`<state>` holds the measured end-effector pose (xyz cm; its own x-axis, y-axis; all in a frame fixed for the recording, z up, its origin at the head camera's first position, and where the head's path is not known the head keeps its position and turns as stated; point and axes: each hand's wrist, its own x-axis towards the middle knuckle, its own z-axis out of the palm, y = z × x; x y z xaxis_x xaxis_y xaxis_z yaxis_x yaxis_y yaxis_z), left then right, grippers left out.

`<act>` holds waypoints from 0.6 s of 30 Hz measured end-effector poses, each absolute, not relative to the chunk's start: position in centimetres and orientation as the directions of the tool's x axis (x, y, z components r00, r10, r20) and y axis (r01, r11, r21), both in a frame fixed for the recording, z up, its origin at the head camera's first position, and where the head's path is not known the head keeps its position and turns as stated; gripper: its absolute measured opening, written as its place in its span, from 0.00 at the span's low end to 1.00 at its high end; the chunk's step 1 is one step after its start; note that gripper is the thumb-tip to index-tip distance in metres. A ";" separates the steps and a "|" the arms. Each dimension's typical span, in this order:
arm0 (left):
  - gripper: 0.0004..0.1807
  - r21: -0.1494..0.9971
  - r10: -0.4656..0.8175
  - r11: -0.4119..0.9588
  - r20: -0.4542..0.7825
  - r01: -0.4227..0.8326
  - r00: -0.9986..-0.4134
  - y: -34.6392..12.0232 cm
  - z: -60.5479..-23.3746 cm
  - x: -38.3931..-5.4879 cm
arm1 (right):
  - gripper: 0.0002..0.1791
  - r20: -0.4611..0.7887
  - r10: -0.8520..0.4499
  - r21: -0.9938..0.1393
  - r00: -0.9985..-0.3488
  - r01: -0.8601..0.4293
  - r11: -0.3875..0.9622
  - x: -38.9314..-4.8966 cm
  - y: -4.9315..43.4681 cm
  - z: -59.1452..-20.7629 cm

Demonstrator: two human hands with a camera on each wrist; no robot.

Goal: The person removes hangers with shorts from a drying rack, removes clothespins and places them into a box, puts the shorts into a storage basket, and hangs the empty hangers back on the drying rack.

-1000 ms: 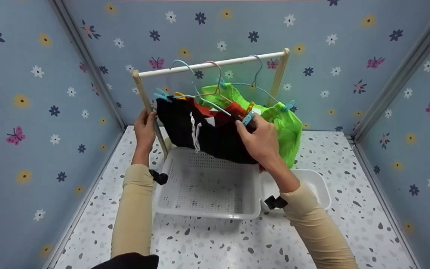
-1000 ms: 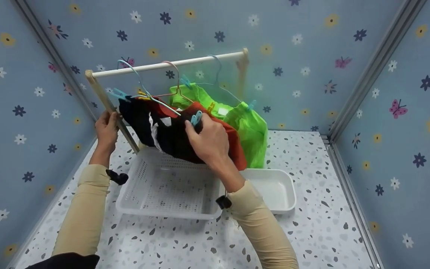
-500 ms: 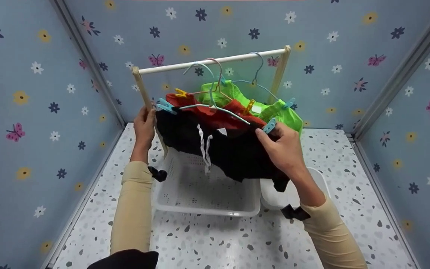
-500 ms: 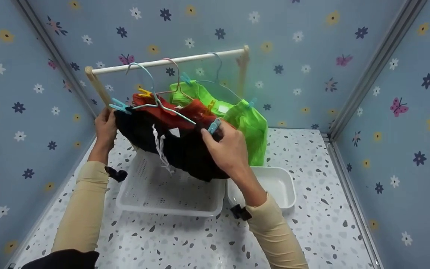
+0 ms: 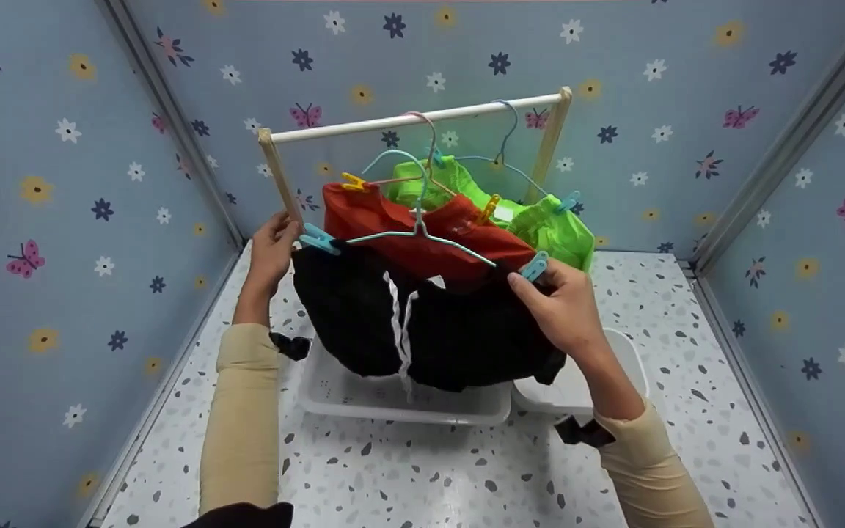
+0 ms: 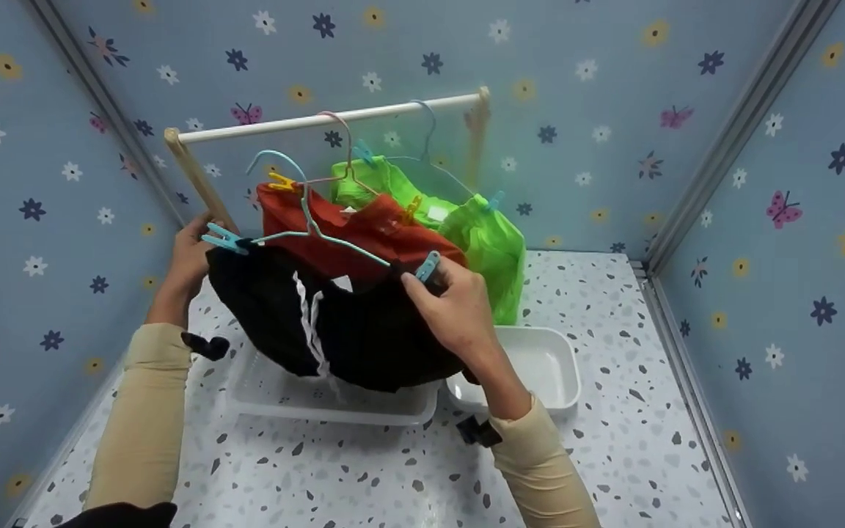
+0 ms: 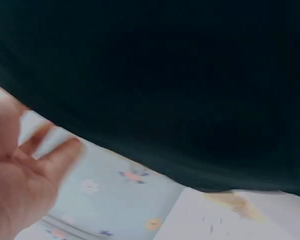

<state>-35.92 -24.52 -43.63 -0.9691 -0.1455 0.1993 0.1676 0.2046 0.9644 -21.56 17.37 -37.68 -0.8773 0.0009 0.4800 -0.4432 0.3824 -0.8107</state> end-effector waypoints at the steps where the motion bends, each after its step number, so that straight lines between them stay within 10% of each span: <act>1: 0.25 0.961 -0.146 0.216 0.207 0.173 -0.967 -24.9 -43.7 -35.5 | 0.10 0.471 -0.002 -0.818 -0.882 -0.438 0.373 -21.6 17.3 -38.0; 10: 0.29 0.936 -0.141 -0.012 0.347 0.352 -0.927 -25.4 -43.5 -28.6 | 0.08 0.433 -0.016 -0.861 -0.901 -0.419 0.290 -20.8 16.7 -38.5; 18: 0.26 0.915 -0.041 0.124 0.391 0.383 -0.920 -23.0 -43.9 -27.2 | 0.08 0.436 -0.028 -0.875 -0.900 -0.431 0.220 -23.0 17.4 -41.0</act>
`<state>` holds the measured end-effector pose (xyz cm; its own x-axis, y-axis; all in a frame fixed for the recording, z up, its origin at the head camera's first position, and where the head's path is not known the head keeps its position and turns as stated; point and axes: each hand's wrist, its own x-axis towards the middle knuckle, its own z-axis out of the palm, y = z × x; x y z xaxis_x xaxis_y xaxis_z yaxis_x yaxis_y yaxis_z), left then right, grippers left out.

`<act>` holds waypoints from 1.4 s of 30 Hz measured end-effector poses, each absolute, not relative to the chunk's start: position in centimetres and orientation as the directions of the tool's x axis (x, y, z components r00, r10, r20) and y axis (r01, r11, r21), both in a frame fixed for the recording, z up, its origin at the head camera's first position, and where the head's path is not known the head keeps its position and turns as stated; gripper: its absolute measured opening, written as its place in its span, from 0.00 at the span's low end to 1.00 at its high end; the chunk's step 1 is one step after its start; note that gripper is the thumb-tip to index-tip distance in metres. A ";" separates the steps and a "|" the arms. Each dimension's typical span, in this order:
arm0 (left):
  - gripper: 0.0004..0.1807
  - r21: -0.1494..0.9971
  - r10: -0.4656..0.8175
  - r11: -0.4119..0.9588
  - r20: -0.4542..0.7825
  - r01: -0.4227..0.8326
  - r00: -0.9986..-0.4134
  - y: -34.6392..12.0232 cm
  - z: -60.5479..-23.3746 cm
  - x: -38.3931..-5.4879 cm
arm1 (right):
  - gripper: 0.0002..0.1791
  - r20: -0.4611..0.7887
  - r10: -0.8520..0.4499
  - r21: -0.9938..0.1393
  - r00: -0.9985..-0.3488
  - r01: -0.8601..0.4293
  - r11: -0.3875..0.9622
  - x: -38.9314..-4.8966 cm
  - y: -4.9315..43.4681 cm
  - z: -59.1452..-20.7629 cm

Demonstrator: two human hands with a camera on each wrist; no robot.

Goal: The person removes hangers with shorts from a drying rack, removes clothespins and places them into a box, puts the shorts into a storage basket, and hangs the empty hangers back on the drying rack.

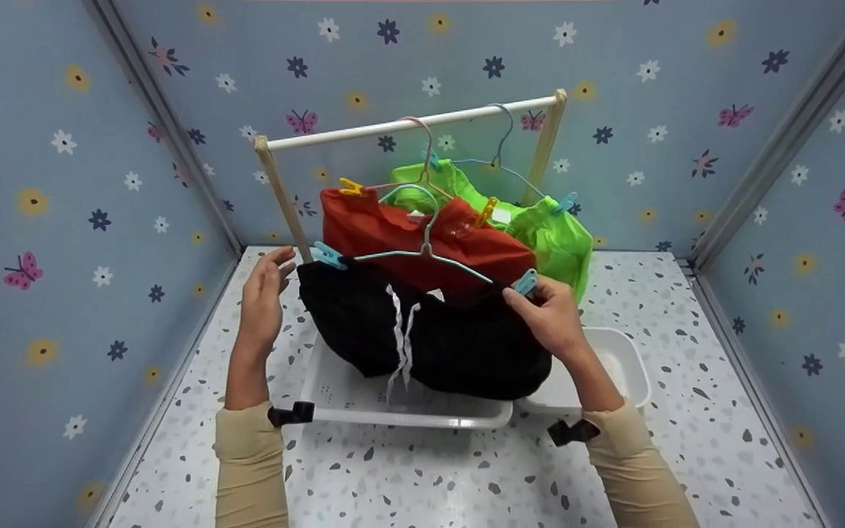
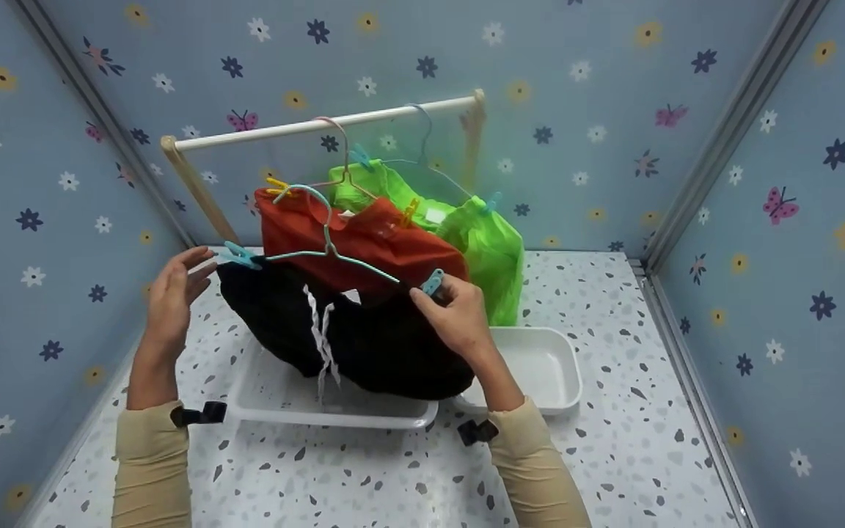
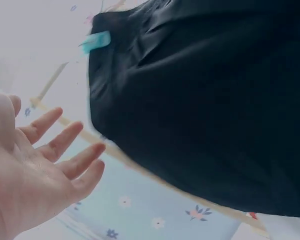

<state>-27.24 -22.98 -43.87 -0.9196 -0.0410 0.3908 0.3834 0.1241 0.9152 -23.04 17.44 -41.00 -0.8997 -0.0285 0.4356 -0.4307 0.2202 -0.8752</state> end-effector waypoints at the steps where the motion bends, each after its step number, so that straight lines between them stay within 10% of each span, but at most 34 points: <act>1: 0.25 0.913 -0.031 0.133 0.393 0.386 -0.919 -22.7 -43.9 -27.2 | 0.08 0.436 -0.027 -0.878 -0.900 -0.432 0.208 -23.3 17.5 -41.4; 32: 0.07 0.874 -0.157 0.131 0.485 0.468 -0.860 -21.0 -50.4 -25.3 | 0.16 0.388 -0.083 -0.921 -0.918 -0.383 -0.072 -25.9 17.0 -52.2; 42: 0.06 0.830 -0.234 0.154 0.558 0.536 -0.796 -21.6 -51.2 -24.7 | 0.18 0.442 -0.126 -0.861 -0.888 -0.459 0.217 -27.0 17.2 -54.9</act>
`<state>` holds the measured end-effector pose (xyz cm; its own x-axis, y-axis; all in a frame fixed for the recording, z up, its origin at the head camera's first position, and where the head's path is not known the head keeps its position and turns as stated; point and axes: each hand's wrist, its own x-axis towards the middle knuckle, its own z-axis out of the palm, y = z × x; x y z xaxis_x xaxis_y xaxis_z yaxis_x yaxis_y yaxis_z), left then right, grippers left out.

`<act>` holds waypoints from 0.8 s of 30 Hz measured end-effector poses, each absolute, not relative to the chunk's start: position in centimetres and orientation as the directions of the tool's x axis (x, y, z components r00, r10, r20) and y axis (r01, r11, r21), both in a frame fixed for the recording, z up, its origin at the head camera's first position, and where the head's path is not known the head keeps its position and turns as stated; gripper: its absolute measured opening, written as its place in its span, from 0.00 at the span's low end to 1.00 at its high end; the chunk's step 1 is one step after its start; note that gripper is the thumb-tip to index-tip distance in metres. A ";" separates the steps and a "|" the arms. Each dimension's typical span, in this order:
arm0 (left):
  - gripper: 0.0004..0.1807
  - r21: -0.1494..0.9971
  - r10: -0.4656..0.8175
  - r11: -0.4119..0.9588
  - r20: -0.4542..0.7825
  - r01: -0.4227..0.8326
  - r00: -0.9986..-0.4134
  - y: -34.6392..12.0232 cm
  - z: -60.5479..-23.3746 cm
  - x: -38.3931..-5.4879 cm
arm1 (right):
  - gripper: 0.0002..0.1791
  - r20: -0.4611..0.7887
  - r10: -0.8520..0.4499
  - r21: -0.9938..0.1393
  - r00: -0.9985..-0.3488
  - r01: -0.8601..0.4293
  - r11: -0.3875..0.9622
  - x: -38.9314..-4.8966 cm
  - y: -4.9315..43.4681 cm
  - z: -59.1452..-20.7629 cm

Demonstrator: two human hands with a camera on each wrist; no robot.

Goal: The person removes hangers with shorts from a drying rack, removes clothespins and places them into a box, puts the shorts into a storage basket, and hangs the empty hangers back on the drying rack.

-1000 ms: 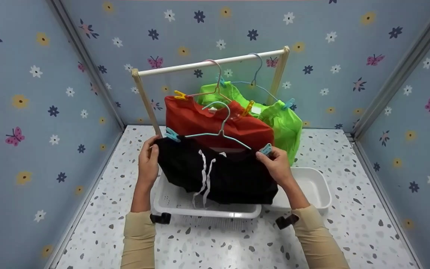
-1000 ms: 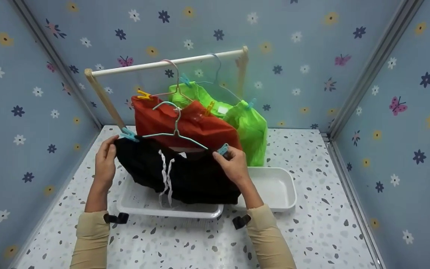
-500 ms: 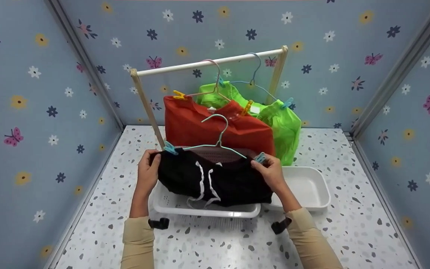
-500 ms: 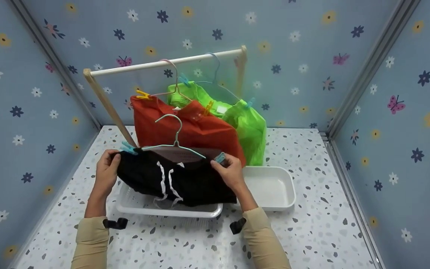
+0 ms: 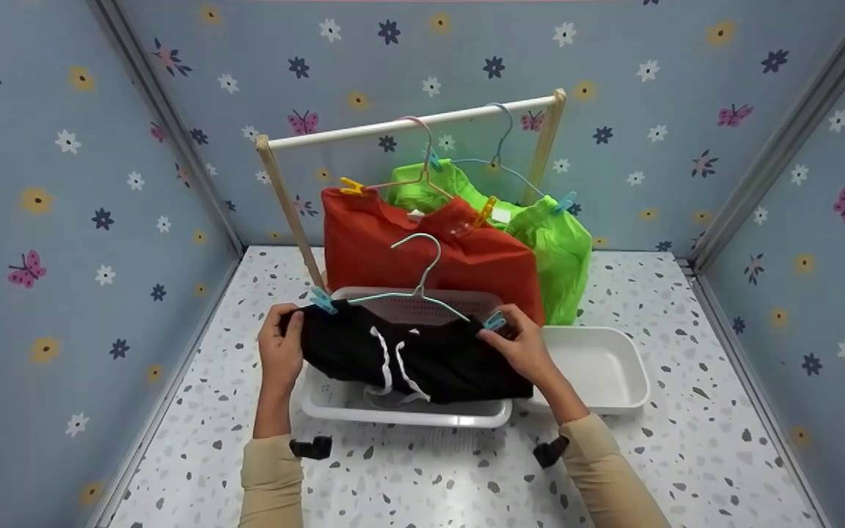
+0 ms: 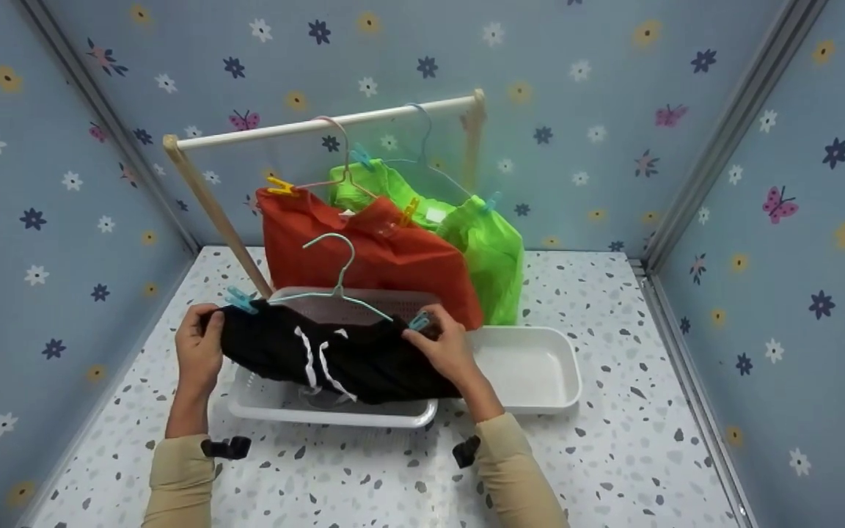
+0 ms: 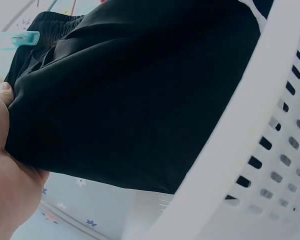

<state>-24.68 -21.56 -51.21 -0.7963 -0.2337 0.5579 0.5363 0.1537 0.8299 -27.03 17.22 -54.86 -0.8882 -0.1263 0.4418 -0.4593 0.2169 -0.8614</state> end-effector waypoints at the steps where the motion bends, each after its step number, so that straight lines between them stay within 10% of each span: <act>1: 0.06 0.829 -0.242 0.155 0.560 0.538 -0.793 -21.7 -51.2 -24.6 | 0.18 0.438 -0.134 -0.851 -0.889 -0.458 0.257 -27.2 17.3 -55.2; 24: 0.05 0.773 -0.294 0.294 0.632 0.562 -0.716 -23.1 -49.5 -23.3 | 0.11 0.447 -0.208 -0.801 -0.870 -0.492 0.340 -25.4 15.3 -51.7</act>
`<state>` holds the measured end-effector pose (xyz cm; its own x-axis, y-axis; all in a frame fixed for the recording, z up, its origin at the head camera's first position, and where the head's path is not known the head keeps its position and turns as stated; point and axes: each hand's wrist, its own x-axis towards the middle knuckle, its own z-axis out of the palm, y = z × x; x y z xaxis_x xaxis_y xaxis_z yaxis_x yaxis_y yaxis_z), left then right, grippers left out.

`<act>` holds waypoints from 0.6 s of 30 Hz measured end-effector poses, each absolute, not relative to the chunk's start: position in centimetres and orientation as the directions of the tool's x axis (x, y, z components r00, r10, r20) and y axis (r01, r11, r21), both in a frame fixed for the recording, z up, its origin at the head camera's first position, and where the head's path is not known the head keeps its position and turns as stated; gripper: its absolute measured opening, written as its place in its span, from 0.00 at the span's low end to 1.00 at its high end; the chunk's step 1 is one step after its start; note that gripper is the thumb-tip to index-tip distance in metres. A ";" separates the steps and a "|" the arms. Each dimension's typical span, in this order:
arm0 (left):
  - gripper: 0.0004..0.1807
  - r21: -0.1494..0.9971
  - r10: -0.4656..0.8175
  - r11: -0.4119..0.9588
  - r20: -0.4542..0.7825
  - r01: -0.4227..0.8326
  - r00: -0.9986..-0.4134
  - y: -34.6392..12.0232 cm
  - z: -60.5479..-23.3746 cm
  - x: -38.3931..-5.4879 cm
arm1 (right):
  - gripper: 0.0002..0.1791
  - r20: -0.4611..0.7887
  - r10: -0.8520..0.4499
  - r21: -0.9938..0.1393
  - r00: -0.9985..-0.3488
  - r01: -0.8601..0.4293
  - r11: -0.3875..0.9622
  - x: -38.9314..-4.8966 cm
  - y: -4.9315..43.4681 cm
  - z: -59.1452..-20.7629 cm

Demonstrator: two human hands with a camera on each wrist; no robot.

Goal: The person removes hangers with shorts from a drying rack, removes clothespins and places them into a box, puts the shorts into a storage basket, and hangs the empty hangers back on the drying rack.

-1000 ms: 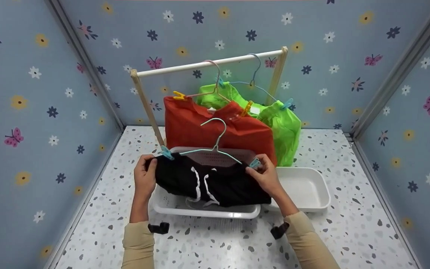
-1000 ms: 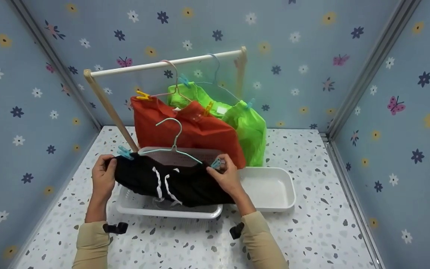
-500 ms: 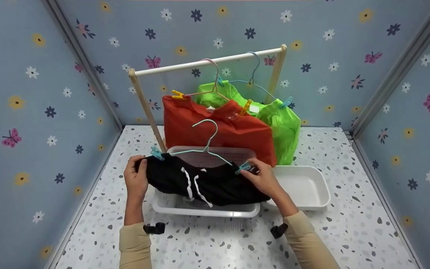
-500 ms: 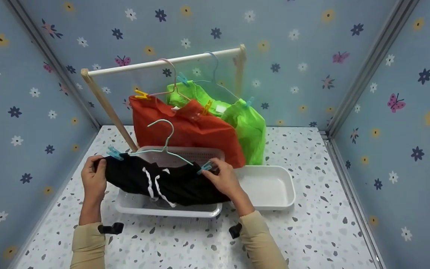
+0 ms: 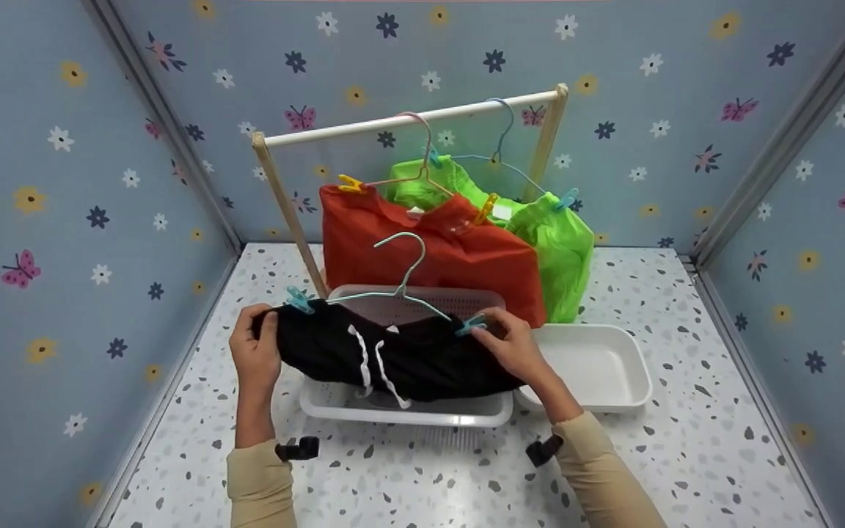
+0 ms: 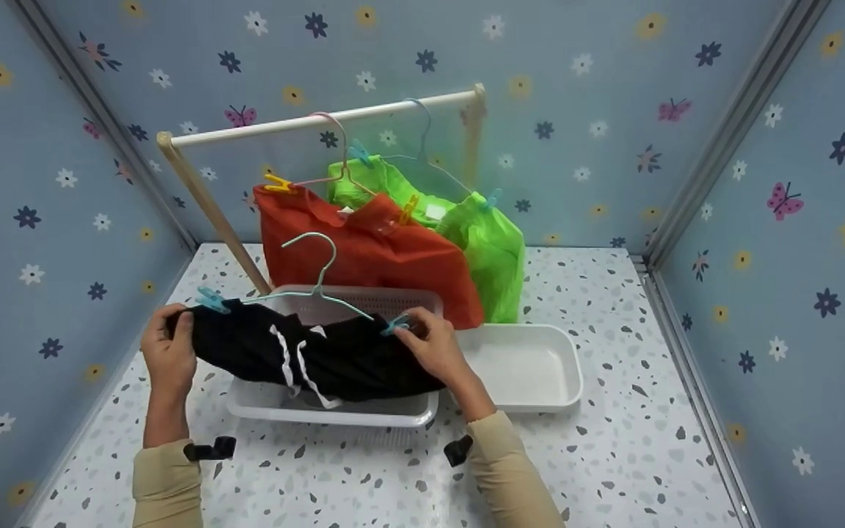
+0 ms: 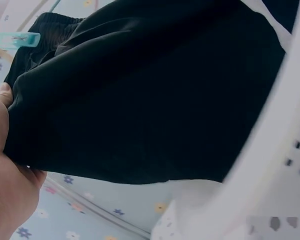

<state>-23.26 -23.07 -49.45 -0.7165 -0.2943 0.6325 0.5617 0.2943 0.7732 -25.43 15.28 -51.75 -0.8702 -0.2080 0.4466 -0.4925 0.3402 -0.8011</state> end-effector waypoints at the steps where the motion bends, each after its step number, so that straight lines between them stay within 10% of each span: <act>1: 0.05 0.765 -0.293 0.305 0.642 0.567 -0.709 -23.1 -49.1 -23.2 | 0.11 0.448 -0.209 -0.803 -0.870 -0.494 0.335 -25.3 15.2 -51.6; 18: 0.04 0.717 -0.221 0.356 0.687 0.599 -0.692 -22.4 -48.0 -22.4 | 0.09 0.337 -0.301 -0.758 -0.892 -0.447 0.475 -26.8 15.7 -55.6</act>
<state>-22.41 -22.37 -48.00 -0.6921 -0.2207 0.6872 0.5987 0.3562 0.7174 -26.81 15.71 -55.64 -0.8921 -0.3012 0.3366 -0.4466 0.4755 -0.7580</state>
